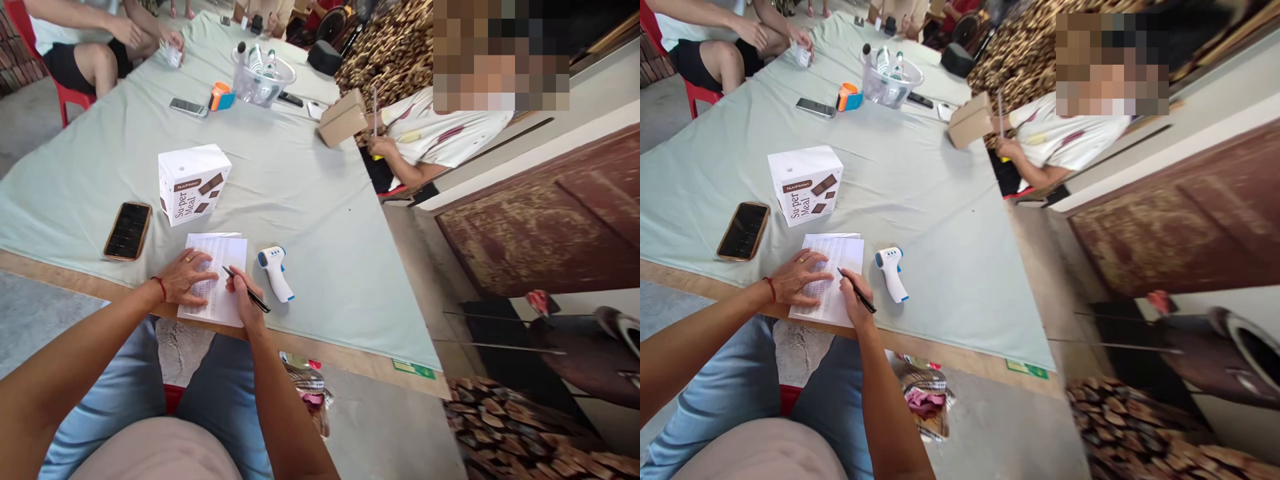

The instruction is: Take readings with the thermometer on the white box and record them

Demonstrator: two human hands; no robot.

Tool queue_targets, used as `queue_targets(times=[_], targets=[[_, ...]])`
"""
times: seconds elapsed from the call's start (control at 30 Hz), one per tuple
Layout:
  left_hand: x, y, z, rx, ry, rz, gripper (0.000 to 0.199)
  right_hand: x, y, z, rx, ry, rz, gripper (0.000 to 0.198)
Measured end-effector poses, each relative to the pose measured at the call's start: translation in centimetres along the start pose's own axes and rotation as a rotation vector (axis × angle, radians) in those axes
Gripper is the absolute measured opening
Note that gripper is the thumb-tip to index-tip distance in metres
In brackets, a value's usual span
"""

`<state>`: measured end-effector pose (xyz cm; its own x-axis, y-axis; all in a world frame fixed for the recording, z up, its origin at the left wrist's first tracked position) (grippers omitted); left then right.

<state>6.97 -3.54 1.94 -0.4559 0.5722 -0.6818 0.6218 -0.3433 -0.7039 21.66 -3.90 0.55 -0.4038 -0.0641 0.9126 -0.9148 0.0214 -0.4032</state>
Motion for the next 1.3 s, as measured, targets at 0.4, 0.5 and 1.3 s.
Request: queue_targets(times=[0.4, 0.5, 1.3], targets=[[-0.3, 0.2, 0.0, 0.021, 0.002, -0.037, 0.057, -1.3, 0.0, 0.3, -0.152, 0.029, 0.115, 0.018], [-0.3, 0.2, 0.0, 0.03, 0.005, -0.052, 0.057, -1.2, 0.0, 0.3, -0.151, 0.014, 0.13, 0.018], [-1.0, 0.4, 0.1, 0.068, 0.059, -0.245, 0.06, -1.2, 0.0, 0.3, -0.175, -0.056, 0.125, 0.016]])
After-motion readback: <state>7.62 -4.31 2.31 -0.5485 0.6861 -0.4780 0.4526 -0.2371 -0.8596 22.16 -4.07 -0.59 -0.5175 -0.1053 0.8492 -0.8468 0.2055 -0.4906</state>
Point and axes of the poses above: each hand's wrist, its own z-axis away from the middle knuckle, its own y-axis out of the palm, x = y × z, the point moved 10 cm from there along -z, towards the middle knuckle, and after that the axes turned 12 degrees about z, right-handed, at the moved point
